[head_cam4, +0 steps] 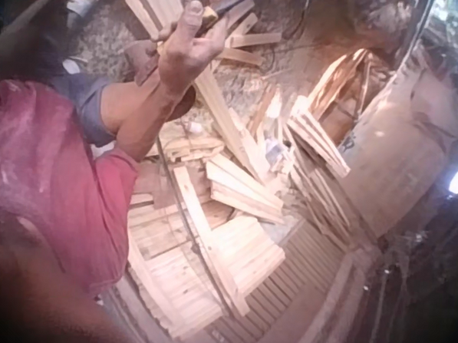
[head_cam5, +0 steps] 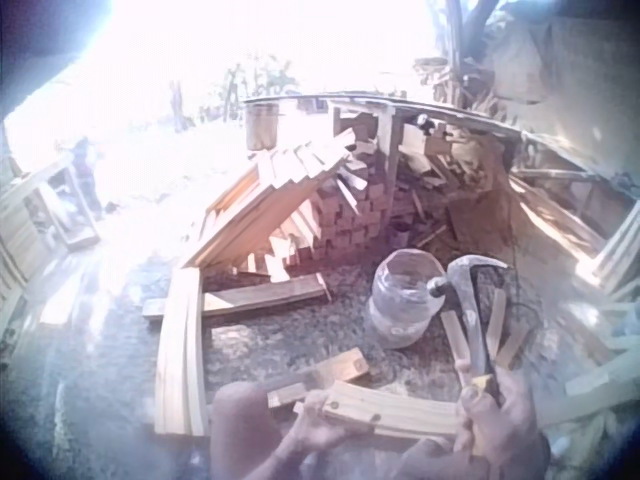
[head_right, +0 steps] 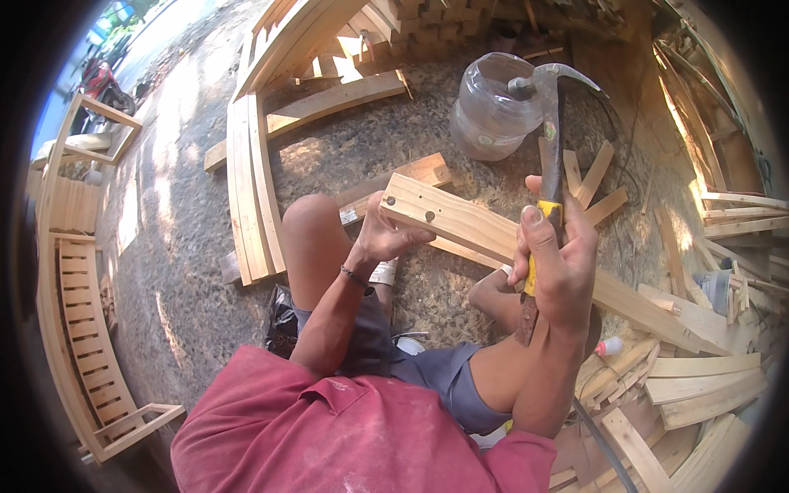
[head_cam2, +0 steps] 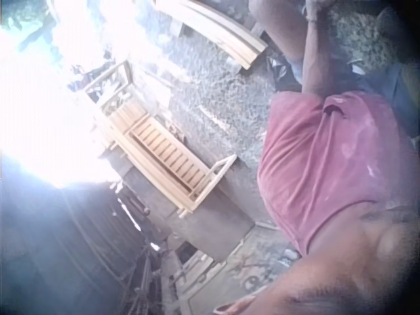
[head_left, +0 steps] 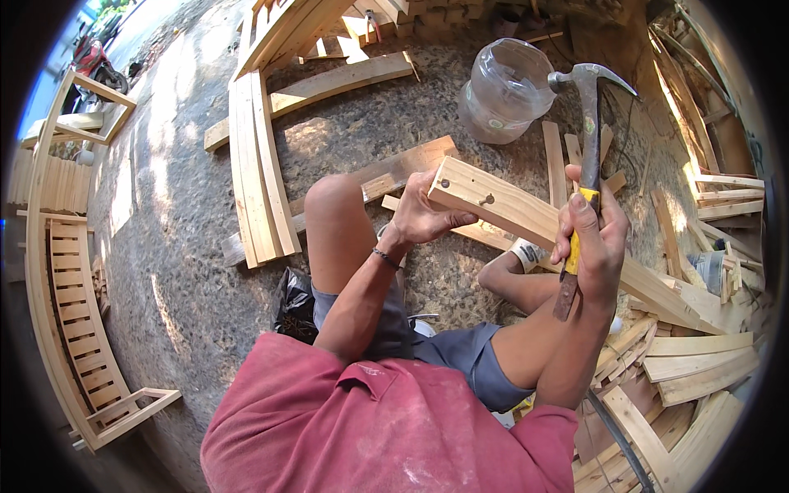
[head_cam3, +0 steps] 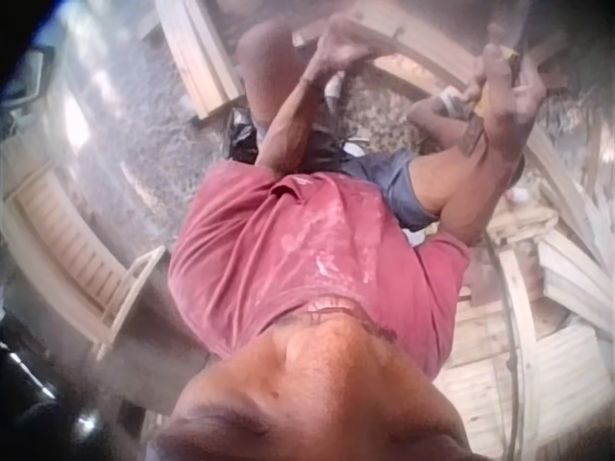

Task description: The person positions a nail on a wooden frame and hammers it in, then repeats the action with another nail.

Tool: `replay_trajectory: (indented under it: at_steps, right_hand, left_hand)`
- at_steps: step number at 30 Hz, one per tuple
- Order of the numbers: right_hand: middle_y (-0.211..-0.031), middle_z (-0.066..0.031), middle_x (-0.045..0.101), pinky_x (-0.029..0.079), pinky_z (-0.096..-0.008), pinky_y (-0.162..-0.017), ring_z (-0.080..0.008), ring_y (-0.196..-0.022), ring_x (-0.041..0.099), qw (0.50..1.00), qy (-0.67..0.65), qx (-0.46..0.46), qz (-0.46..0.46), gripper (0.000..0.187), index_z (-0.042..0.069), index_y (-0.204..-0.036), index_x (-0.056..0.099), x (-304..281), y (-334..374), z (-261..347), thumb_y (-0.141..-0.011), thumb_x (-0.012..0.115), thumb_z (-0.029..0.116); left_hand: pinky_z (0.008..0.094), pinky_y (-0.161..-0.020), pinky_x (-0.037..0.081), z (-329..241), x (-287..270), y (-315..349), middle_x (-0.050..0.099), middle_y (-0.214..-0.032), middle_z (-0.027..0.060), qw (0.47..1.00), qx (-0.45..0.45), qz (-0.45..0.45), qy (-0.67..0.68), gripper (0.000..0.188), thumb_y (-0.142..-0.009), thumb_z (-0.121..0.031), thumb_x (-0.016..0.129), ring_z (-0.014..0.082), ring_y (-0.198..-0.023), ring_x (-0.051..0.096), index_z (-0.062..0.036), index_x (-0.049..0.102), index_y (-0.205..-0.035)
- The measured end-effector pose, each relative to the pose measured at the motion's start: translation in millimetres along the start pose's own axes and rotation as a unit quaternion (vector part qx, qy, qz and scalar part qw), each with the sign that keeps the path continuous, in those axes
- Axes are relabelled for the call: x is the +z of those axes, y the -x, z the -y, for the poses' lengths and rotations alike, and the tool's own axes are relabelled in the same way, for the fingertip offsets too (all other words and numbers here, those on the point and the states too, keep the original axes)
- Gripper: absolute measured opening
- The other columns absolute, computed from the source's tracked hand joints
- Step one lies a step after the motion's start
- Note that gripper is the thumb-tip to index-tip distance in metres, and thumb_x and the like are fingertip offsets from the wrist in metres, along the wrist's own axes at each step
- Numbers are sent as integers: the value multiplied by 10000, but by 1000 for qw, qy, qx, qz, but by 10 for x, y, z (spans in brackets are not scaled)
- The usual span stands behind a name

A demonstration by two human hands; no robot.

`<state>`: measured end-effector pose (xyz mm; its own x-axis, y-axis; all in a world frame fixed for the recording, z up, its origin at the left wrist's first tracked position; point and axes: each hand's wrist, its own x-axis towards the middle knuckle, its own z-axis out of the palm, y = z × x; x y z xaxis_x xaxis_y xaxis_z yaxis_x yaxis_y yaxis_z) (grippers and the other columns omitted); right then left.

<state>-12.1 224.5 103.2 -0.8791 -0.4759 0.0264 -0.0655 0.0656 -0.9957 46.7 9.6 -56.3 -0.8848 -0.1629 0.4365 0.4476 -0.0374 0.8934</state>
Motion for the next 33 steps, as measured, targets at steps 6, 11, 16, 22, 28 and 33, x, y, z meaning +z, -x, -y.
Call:
replay_trajectory:
  at_steps: [6, 11, 16, 22, 28, 33]
  right_hand:
    - [-671, 1, 485, 402, -208, -429, -46, -484, 464, 999, 9, -17, -28, 410, -59, -1284, 503, 12, -112, -32, -988, 548, 221]
    - [-668, -2, 501, 433, -221, -435, -50, -498, 489, 998, 15, -54, -34, 381, -55, -1260, 513, -81, -488, -63, -987, 539, 210]
    - [-663, -2, 525, 463, -229, -468, -59, -528, 524, 999, 32, -43, 0, 279, -17, -1056, 579, -268, -1041, -96, -980, 546, 250]
    - [-698, -31, 572, 502, -261, -525, -84, -547, 556, 997, 30, -70, -15, 287, 13, -876, 577, -410, -1624, -251, -965, 556, 286]
    - [-733, -36, 570, 509, -258, -539, -89, -578, 568, 998, 16, -49, -23, 301, -6, -950, 579, -471, -1958, -322, -953, 569, 295]
    - [-723, -57, 597, 527, -284, -539, -116, -561, 591, 997, 17, -74, -24, 309, -17, -879, 590, -531, -2167, -425, -943, 566, 284]
  left_hand:
    - [297, -860, 539, -65, -29, -141, 724, -1038, 62, 995, -77, -6, 69, 485, -727, -196, 892, 119, -953, 658, 3, 665, -1106]
    - [272, -792, 546, 203, -84, -461, 732, -984, 57, 991, -79, -12, 103, 501, -745, -300, 876, 106, -885, 663, -6, 688, -1106]
    - [263, -751, 528, 379, -72, -794, 724, -940, 40, 993, -81, -38, 78, 440, -820, -353, 812, 94, -842, 647, 1, 703, -1058]
    - [267, -723, 520, 520, -160, -1190, 699, -890, 61, 990, -109, -42, 73, 534, -838, -471, 760, 98, -779, 629, 23, 691, -1029]
    - [277, -725, 528, 588, -191, -1381, 713, -917, 76, 987, -120, -46, 96, 489, -864, -438, 738, 123, -812, 659, 13, 690, -1049]
    - [288, -745, 535, 567, -165, -1473, 720, -933, 91, 985, -146, -43, 82, 476, -879, -431, 719, 140, -829, 672, 8, 695, -1058]
